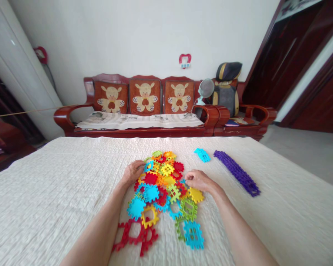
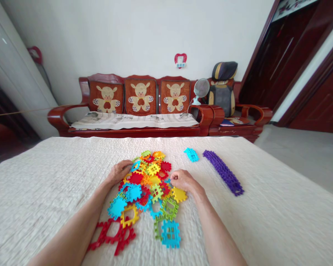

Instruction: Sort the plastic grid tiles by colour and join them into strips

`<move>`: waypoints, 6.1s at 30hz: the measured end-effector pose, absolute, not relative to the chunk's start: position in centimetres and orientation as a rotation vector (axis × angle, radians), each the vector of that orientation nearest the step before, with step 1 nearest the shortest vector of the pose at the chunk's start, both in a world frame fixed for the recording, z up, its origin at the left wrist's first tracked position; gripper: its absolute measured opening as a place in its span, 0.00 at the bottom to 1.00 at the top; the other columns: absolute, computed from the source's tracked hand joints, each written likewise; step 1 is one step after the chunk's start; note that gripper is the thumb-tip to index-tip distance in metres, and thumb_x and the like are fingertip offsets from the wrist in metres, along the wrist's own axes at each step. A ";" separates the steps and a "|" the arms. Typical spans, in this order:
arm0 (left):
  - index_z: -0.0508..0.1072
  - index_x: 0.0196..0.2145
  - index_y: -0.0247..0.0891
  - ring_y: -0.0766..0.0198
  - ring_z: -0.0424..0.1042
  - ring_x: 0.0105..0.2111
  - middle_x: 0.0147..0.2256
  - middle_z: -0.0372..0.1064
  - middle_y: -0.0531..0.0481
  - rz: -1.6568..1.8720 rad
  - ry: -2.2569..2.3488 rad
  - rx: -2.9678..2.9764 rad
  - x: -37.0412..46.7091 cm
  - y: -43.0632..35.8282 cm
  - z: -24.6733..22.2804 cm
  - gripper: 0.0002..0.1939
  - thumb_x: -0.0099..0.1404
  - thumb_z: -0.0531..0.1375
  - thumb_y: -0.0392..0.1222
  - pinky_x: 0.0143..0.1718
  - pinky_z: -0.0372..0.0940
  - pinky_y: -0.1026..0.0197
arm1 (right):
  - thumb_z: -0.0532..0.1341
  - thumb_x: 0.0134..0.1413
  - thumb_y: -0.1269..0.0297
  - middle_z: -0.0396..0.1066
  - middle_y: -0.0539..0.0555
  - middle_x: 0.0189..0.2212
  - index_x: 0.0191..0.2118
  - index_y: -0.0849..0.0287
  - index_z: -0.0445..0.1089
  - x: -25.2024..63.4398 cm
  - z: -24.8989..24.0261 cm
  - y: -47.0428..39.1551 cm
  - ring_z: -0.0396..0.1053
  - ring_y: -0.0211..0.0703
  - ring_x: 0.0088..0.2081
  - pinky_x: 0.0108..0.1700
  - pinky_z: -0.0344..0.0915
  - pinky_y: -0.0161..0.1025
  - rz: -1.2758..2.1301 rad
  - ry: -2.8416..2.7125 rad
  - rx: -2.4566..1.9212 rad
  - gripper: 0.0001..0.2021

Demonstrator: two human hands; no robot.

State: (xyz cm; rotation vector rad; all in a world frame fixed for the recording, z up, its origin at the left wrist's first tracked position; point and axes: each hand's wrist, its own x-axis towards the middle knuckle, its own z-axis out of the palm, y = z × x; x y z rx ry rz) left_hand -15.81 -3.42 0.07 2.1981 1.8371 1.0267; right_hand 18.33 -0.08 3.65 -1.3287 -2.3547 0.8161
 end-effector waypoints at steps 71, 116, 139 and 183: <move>0.75 0.38 0.42 0.61 0.71 0.43 0.42 0.73 0.50 1.097 1.830 2.198 -16.2 -2.9 -0.7 0.15 0.59 0.51 0.44 0.49 0.64 0.60 | 0.55 0.49 0.57 0.65 0.62 0.42 0.50 0.63 0.62 24.4 0.2 5.9 0.62 0.52 0.45 0.47 0.57 0.43 -0.124 -1.780 -1.793 0.23; 0.74 0.41 0.39 0.63 0.69 0.45 0.44 0.72 0.48 1.018 1.830 2.191 -15.8 -3.2 -0.1 0.17 0.60 0.49 0.42 0.49 0.62 0.62 | 0.63 0.39 0.64 0.68 0.50 0.28 0.33 0.61 0.70 16.3 4.3 -0.4 0.63 0.36 0.29 0.29 0.57 0.31 0.740 -2.545 -1.015 0.11; 0.74 0.40 0.39 0.62 0.69 0.45 0.43 0.72 0.48 1.045 1.828 2.190 -15.9 -3.1 -0.3 0.17 0.59 0.49 0.40 0.51 0.61 0.59 | 0.62 0.38 0.58 0.70 0.52 0.34 0.31 0.58 0.63 21.1 4.6 3.3 0.67 0.39 0.34 0.37 0.63 0.37 1.294 -1.797 -1.074 0.13; 0.75 0.38 0.43 0.61 0.71 0.43 0.42 0.74 0.52 1.064 1.850 2.137 -16.0 -2.9 -0.2 0.16 0.58 0.51 0.46 0.49 0.64 0.61 | 0.55 0.46 0.61 0.66 0.60 0.42 0.48 0.61 0.63 25.7 0.9 4.4 0.63 0.50 0.46 0.51 0.58 0.45 -0.001 -1.699 -1.544 0.21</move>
